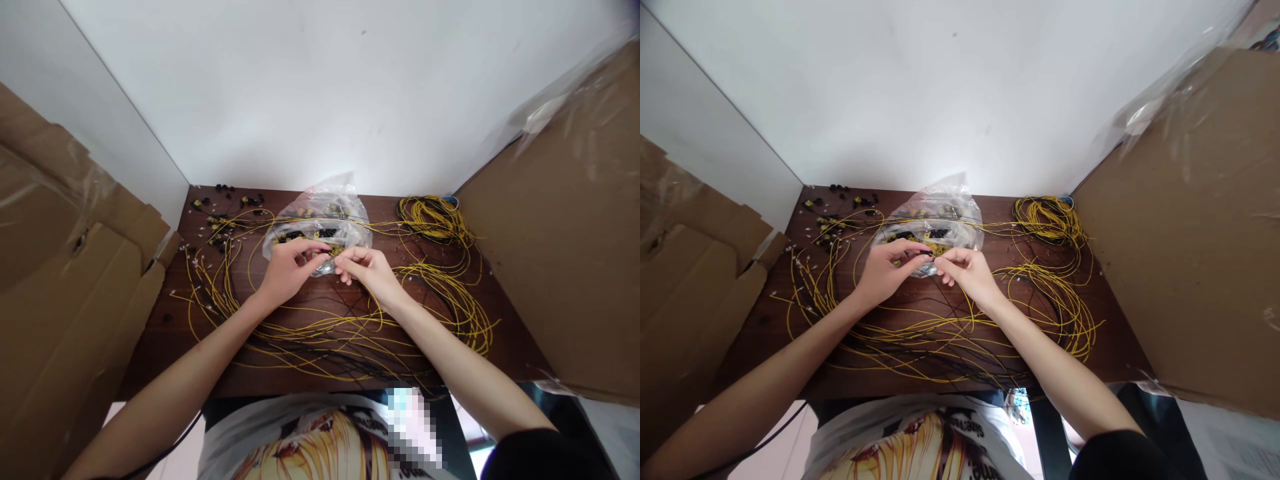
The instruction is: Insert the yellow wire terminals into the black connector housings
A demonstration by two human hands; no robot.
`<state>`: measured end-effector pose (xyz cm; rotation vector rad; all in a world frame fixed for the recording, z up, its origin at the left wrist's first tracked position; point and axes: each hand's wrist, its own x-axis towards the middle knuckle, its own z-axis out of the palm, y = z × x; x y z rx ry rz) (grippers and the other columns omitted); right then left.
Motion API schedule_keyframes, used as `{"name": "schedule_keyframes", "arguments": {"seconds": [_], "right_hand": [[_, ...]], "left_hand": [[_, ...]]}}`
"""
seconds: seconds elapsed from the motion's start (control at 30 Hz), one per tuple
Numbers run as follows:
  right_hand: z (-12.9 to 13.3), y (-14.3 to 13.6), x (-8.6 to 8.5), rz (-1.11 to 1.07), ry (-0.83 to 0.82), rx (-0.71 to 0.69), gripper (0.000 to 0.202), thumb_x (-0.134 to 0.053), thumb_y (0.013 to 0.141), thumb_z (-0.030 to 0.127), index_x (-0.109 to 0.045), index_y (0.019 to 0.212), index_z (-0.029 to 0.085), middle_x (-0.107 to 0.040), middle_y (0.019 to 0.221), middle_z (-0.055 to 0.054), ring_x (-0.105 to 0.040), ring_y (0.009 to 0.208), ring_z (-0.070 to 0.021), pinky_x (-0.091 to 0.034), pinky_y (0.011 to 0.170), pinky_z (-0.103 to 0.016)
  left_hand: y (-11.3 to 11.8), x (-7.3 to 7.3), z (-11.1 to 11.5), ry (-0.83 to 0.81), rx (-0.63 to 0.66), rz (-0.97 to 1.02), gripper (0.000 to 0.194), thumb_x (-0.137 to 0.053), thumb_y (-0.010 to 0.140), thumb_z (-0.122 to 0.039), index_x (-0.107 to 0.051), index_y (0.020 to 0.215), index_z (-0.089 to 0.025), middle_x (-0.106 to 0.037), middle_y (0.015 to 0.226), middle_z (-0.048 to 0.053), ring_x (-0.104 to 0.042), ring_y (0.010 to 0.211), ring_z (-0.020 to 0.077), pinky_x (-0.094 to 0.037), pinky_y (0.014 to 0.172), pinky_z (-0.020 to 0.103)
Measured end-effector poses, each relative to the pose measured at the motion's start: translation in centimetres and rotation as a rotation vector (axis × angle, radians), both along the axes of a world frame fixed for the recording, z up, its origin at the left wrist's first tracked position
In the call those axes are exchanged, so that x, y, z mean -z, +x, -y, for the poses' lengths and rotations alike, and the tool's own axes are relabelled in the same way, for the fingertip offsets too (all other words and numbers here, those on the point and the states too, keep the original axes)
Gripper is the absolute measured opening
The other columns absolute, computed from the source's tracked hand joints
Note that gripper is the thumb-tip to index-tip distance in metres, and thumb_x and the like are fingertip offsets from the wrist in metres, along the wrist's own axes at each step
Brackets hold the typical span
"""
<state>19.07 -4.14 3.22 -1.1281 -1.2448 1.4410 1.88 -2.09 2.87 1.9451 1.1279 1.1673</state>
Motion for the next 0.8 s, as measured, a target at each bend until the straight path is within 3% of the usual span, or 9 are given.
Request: {"name": "schedule_keyframes", "arguments": {"seconds": [0.57, 0.8], "right_hand": [[-0.05, 0.04, 0.43, 0.036, -0.009, -0.004, 0.027, -0.074, 0.065, 0.039, -0.065, 0.065, 0.014, -0.061, 0.057, 0.000, -0.049, 0.047, -0.0064, -0.038, 0.047, -0.020], [-0.04, -0.04, 0.41, 0.071, -0.014, 0.007, 0.029, -0.073, 0.065, 0.042, -0.064, 0.066, 0.014, -0.061, 0.058, 0.000, -0.049, 0.047, -0.0063, -0.038, 0.046, -0.020]], "left_hand": [[0.20, 0.09, 0.36, -0.029, 0.069, -0.035, 0.015, -0.061, 0.078, -0.020, -0.070, 0.089, -0.017, -0.068, 0.073, 0.002, -0.053, 0.058, 0.0094, -0.040, 0.052, 0.021], [0.34, -0.01, 0.34, -0.079, 0.071, -0.016, 0.017, -0.059, 0.080, -0.023, -0.071, 0.091, -0.018, -0.071, 0.081, 0.003, -0.055, 0.061, 0.0100, -0.040, 0.052, 0.022]]}}
